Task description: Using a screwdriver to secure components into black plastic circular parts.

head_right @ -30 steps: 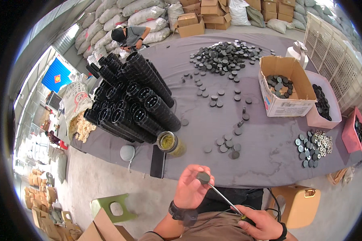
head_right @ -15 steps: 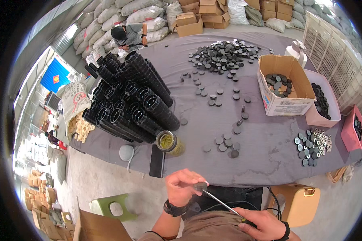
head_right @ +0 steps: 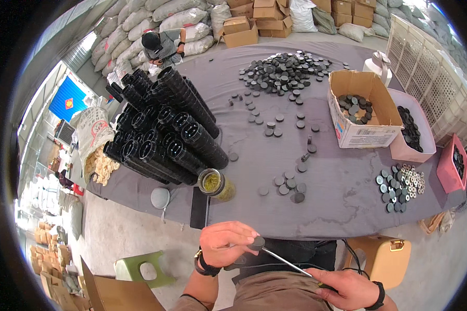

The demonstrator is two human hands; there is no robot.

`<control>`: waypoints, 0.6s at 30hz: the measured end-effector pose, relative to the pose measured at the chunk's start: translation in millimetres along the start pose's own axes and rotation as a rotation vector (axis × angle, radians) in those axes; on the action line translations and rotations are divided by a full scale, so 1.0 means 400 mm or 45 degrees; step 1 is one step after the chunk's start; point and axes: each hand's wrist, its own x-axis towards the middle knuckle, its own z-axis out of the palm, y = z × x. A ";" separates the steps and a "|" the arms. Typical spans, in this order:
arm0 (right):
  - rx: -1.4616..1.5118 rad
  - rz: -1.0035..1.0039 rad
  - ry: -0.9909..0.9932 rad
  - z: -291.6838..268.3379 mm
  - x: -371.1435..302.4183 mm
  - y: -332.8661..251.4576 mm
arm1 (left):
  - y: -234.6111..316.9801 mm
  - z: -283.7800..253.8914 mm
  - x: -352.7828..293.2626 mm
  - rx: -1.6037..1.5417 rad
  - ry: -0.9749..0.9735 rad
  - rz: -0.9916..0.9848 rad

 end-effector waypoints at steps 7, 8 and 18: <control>-0.209 -0.005 -0.039 -0.019 0.004 0.032 | 0.010 -0.002 0.005 0.327 -0.192 0.063; -0.209 -0.007 -0.038 -0.012 0.003 0.033 | 0.007 -0.003 0.000 0.285 -0.169 -0.001; -1.095 0.071 0.311 0.050 0.019 -0.038 | -0.021 0.015 -0.035 0.151 0.000 -0.336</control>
